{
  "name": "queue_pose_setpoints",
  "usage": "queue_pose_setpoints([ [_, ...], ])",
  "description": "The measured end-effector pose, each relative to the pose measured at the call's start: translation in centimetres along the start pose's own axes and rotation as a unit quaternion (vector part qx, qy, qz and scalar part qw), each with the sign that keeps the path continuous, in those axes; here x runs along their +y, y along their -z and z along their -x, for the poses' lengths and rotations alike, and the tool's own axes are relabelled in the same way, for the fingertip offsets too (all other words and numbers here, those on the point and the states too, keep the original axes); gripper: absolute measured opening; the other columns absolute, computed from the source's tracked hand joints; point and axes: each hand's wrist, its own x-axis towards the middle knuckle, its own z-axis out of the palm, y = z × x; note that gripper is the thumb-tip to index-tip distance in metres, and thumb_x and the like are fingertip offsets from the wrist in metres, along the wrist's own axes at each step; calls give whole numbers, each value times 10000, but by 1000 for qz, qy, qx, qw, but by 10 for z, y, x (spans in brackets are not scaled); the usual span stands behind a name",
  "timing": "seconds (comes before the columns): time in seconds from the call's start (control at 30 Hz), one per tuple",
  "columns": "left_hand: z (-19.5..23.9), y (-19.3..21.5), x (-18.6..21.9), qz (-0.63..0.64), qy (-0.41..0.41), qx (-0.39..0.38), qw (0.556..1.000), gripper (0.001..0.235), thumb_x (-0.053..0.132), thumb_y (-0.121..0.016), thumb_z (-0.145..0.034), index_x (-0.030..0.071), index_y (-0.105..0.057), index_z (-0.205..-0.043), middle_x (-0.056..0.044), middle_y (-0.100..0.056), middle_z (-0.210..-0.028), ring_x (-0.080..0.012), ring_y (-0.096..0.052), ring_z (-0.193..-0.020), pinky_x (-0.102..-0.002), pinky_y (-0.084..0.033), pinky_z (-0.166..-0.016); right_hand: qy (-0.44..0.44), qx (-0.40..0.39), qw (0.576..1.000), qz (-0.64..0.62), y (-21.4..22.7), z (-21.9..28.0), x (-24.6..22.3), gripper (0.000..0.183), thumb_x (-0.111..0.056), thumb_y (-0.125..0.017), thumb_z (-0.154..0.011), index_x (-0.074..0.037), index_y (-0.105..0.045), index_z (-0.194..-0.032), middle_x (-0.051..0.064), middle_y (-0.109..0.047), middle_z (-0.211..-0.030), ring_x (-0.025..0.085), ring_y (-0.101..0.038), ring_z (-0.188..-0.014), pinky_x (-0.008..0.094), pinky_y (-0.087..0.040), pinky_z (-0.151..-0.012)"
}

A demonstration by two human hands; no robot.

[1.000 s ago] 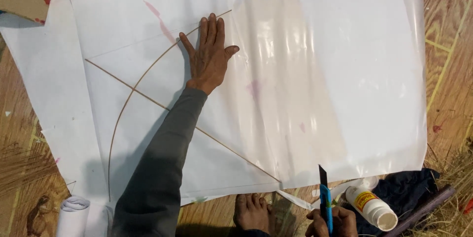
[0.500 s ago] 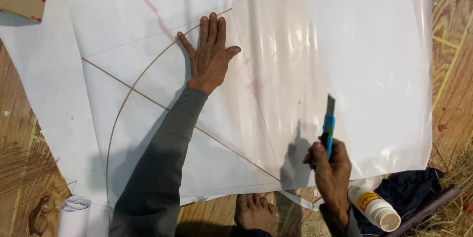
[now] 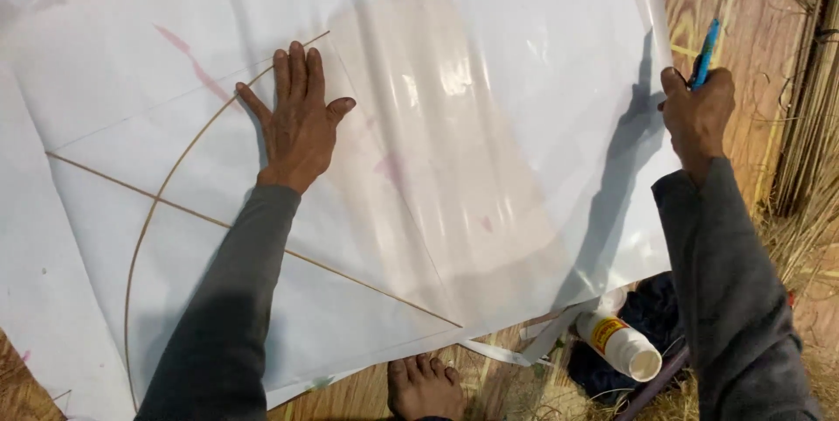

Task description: Using a utility knife to cut a plastic sheet into the shape of a kite cover following a frame.

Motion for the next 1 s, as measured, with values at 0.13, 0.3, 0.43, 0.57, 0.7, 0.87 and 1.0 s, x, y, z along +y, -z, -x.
queue_pose_setpoints([
  [0.13,1,4,2,42,23,-25,999,713,474,-358,-1106,29,-157,-1625,-157,-84,-1717,-331,-42,-1576,-850,-63,-1082,-60,-59,996,-13,-7,-20,-7,345,-186,-773,-1086,-142,-510,-866,39,-595,-861,169,-626,-715,399,-518,-563],
  [0.3,1,0,-2,41,4,0,999,712,500,-350,-1105,53,-176,-1631,-140,-124,-1717,-315,-60,-1576,-842,-51,-1100,6,101,992,75,-47,-67,59,348,-29,-895,-803,40,-617,-1000,190,-672,-922,261,-710,-749,516,-461,-346],
  [0.43,2,-3,-4,37,-8,20,999,694,465,-405,-1119,61,-175,-1634,-133,-128,-1719,-311,-83,-1581,-864,-70,-1079,-20,99,994,44,-41,-60,51,326,36,-775,-910,-83,-490,-1015,83,-566,-935,167,-547,-753,452,-417,-462],
  [0.57,2,-10,-3,37,-8,9,999,722,464,-455,-1110,79,-162,-1645,-139,-84,-1723,-313,-35,-1583,-871,-33,-1073,-5,114,993,18,-41,-51,44,420,115,-739,-949,-119,-393,-996,92,-458,-936,185,-465,-782,450,-370,-652],
  [0.7,1,-19,-5,29,-12,36,999,740,466,-524,-1110,100,-173,-1649,-139,-95,-1724,-321,-58,-1588,-890,-48,-1057,-15,168,984,53,-60,-80,80,305,126,-697,-896,-76,-484,-980,52,-519,-865,82,-554,-756,362,-417,-489],
  [0.87,2,-14,-3,26,-5,13,1000,718,476,-458,-1112,92,-171,-1646,-130,-80,-1722,-315,-34,-1581,-902,-47,-1040,230,182,956,-16,-45,-15,19,412,87,-752,-1052,-42,-362,-1020,126,-341,-982,254,-326,-834,496,-287,-644],
  [1.0,2,-7,1,29,-3,20,999,708,460,-493,-1102,106,-184,-1631,-152,-142,-1712,-326,-84,-1574,-914,-63,-1020,107,-22,951,-288,-46,89,-111,194,-100,-574,-1041,-80,-393,-1110,72,-476,-959,148,-485,-618,301,-385,-469],
])
